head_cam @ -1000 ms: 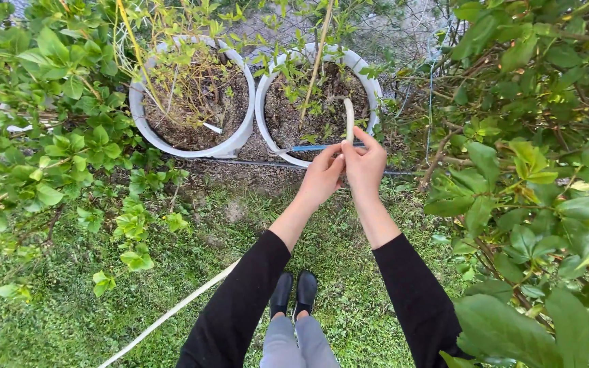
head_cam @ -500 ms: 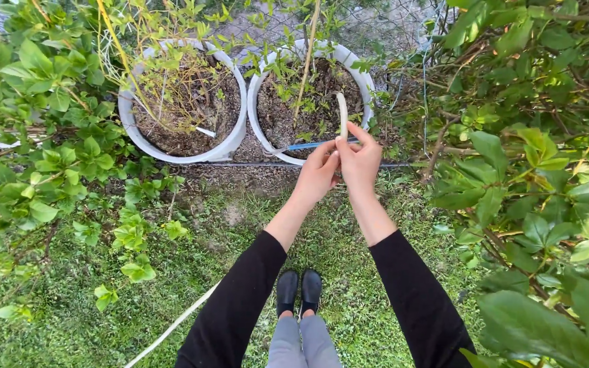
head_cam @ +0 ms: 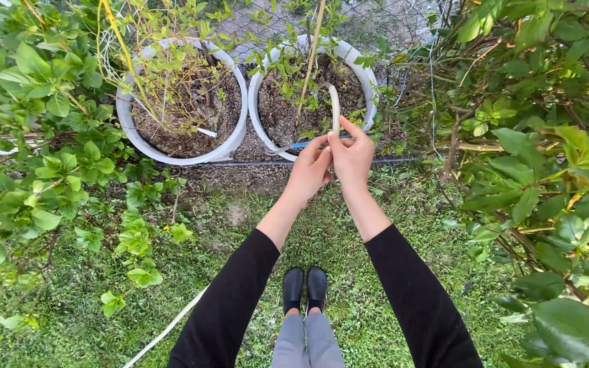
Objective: The recorder is positioning and securing a white irrigation tube into various potted plants in a garden.
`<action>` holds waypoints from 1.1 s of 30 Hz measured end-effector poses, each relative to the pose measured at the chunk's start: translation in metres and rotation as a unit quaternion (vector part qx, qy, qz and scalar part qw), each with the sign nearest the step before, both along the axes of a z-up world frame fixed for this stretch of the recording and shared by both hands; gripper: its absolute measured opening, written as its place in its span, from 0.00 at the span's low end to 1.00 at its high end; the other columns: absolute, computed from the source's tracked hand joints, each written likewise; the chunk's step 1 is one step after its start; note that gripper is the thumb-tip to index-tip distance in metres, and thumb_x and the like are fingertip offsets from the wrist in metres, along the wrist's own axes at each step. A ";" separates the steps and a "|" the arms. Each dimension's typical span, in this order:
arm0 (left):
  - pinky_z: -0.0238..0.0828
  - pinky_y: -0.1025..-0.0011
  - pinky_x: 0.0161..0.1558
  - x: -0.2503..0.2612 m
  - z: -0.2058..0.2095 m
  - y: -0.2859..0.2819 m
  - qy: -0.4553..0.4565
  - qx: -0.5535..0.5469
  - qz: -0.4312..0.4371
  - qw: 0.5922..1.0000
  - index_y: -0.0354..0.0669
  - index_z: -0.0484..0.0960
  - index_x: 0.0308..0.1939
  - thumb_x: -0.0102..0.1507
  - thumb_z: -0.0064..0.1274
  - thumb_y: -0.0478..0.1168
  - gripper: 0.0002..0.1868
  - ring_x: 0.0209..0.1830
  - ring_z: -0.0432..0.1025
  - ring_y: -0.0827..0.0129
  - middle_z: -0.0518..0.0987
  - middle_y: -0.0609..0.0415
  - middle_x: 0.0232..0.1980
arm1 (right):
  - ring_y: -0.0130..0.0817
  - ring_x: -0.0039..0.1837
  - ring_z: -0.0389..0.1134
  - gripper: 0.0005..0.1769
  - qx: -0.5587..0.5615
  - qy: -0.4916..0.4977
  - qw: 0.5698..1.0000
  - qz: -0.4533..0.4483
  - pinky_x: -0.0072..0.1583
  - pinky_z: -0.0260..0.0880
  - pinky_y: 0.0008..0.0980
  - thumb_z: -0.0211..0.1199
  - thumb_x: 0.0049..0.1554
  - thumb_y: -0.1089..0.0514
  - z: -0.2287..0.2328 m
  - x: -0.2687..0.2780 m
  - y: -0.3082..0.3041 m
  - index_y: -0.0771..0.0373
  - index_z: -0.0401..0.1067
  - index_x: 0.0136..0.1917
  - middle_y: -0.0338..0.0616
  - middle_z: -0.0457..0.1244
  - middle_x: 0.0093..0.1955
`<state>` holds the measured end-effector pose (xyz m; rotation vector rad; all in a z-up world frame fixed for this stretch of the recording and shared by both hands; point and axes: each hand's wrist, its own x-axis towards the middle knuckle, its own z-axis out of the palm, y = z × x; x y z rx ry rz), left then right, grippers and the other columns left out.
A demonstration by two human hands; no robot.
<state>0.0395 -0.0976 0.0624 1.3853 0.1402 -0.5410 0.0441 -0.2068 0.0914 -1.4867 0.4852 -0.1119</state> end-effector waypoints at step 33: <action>0.60 0.77 0.19 0.009 0.006 0.003 -0.011 0.041 -0.013 0.999 0.42 0.71 0.67 0.73 0.41 0.40 0.19 0.17 0.65 0.79 0.78 0.56 0.35 | 0.22 0.35 0.70 0.27 0.010 -0.004 1.000 -0.012 0.35 0.70 0.24 0.64 0.58 0.64 -0.011 0.006 0.003 0.69 0.68 0.70 0.44 0.71 0.38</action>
